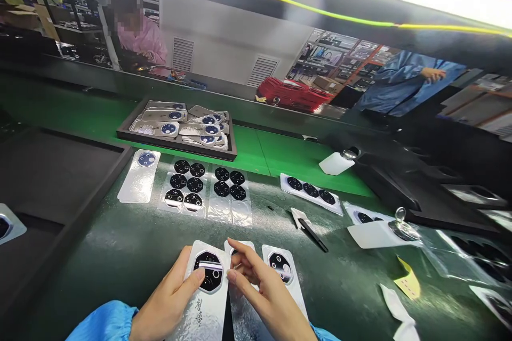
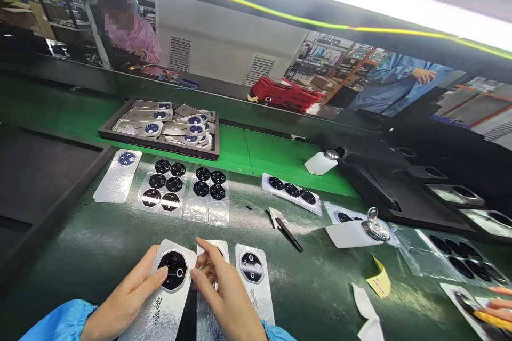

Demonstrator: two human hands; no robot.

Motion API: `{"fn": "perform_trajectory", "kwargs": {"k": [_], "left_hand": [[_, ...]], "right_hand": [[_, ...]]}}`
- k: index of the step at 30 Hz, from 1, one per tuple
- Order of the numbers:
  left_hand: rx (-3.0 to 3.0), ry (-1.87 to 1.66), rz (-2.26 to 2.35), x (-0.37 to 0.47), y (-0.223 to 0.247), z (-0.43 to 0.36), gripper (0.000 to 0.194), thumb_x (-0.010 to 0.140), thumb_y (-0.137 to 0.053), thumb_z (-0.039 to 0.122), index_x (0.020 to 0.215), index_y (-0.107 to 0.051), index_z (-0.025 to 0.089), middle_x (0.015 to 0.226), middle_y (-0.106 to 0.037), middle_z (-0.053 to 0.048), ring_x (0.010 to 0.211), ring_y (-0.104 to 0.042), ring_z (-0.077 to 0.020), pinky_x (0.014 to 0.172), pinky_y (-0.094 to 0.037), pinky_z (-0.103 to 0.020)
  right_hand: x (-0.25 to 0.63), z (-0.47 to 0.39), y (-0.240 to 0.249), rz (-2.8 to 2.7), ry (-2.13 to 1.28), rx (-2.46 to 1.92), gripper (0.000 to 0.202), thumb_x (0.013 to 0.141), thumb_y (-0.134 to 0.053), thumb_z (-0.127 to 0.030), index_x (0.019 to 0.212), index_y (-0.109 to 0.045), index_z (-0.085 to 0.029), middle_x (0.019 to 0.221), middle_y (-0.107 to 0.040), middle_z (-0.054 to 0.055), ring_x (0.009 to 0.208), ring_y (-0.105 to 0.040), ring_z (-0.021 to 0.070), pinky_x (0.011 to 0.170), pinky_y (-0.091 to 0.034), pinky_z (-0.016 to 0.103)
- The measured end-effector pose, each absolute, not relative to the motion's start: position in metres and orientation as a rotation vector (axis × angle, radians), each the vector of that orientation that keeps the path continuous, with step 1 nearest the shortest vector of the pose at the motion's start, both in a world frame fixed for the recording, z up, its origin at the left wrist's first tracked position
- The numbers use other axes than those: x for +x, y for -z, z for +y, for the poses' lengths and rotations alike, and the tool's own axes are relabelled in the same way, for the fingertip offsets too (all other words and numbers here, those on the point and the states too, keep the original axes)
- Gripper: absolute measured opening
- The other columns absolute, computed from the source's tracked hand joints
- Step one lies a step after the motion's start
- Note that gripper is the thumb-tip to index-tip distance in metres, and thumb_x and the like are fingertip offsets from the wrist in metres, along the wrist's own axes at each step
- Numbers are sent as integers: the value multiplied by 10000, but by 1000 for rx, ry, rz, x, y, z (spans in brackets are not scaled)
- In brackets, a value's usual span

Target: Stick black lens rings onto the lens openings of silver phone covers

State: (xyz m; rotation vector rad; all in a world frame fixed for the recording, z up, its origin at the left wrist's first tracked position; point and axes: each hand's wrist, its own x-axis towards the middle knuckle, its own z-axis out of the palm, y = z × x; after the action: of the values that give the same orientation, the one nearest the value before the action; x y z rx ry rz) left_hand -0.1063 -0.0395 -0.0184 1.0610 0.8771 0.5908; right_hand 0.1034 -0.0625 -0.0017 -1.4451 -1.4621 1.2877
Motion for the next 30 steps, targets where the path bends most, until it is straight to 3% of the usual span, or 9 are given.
{"fn": "perform_trajectory", "kwargs": {"k": [3, 9, 22, 30], "left_hand": [[988, -593, 843, -103, 15, -38, 425, 947, -519, 522, 1240, -486, 216, 1052, -639, -39, 943, -580, -205, 852, -449, -337], [878, -611, 797, -98, 15, -37, 576, 792, -750, 428, 1238, -448, 225, 1097, -652, -60, 987, -600, -226, 834, -443, -337], [719, -564, 648, -96, 6, -37, 480, 784, -776, 368, 1138, -505, 190, 879, -664, -33, 778, -595, -163, 675, -398, -265], [690, -547, 637, -98, 8, -37, 479, 821, -751, 362, 1188, -503, 181, 903, -660, -34, 796, -597, -153, 722, -416, -265]], "right_hand": [[96, -64, 3, -1140, -1561, -1351, 495, 890, -612, -492, 1271, -502, -195, 725, -531, -37, 624, -622, 144, 583, -511, 274], [88, -66, -5, -1016, -1577, -1320, 599, 795, -700, -596, 1186, -543, -171, 688, -534, -47, 579, -618, 128, 570, -495, 266], [84, -66, -4, -957, -1577, -1255, 576, 780, -731, -570, 1137, -567, -149, 659, -558, -46, 520, -619, 118, 535, -502, 255], [84, -68, 3, -919, -1580, -1229, 533, 805, -718, -549, 1116, -573, -142, 629, -574, -42, 490, -601, 110, 510, -501, 246]]}}
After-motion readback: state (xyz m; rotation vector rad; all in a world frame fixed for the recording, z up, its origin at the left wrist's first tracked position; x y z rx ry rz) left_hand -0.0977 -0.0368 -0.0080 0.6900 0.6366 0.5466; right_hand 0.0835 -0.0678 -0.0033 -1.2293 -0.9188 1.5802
